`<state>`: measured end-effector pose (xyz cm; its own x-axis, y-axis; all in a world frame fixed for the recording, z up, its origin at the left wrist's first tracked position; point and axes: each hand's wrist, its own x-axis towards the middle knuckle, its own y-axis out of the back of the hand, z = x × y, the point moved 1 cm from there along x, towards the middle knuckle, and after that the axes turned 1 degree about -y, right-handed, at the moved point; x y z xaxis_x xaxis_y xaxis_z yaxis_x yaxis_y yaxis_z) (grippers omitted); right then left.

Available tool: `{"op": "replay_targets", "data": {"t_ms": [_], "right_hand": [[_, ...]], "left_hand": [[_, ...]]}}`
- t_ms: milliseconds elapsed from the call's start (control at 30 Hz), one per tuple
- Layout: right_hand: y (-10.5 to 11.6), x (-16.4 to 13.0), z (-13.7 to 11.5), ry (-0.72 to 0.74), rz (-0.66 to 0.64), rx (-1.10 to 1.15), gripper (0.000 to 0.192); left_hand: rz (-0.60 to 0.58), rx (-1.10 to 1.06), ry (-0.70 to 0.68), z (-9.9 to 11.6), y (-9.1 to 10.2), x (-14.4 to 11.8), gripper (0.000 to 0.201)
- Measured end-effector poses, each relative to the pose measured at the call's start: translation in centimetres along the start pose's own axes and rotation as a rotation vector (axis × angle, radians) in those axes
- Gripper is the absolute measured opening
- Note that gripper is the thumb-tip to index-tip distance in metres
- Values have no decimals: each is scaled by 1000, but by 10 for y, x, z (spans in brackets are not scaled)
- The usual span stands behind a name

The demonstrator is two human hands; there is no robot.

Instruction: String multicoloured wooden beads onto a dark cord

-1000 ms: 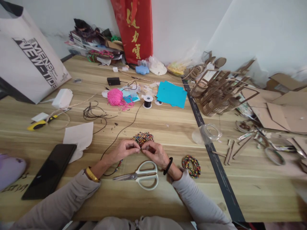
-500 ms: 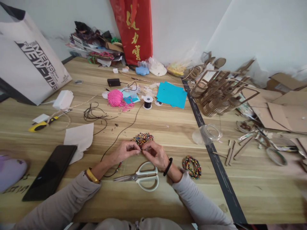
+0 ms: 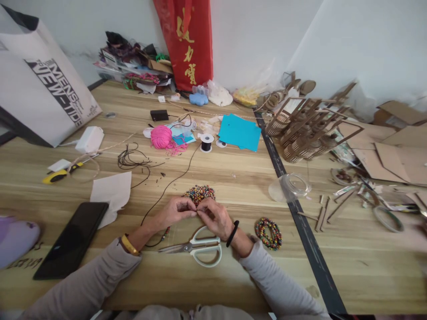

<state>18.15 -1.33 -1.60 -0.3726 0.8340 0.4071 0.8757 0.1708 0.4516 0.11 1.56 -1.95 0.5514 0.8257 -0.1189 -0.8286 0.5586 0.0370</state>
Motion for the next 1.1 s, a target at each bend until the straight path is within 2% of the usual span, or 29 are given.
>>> {"op": "replay_targets", "data": {"t_ms": [233, 633, 1100], "right_hand": [[1, -1, 0, -61, -17, 65, 8], [1, -1, 4, -206, -13, 184, 14], [0, -2, 4, -232, -16, 228, 17]], "left_hand": [[25, 62, -17, 0, 3, 0, 15], [33, 54, 1, 16, 5, -4, 15], [35, 35, -20, 8, 6, -2, 16]]}}
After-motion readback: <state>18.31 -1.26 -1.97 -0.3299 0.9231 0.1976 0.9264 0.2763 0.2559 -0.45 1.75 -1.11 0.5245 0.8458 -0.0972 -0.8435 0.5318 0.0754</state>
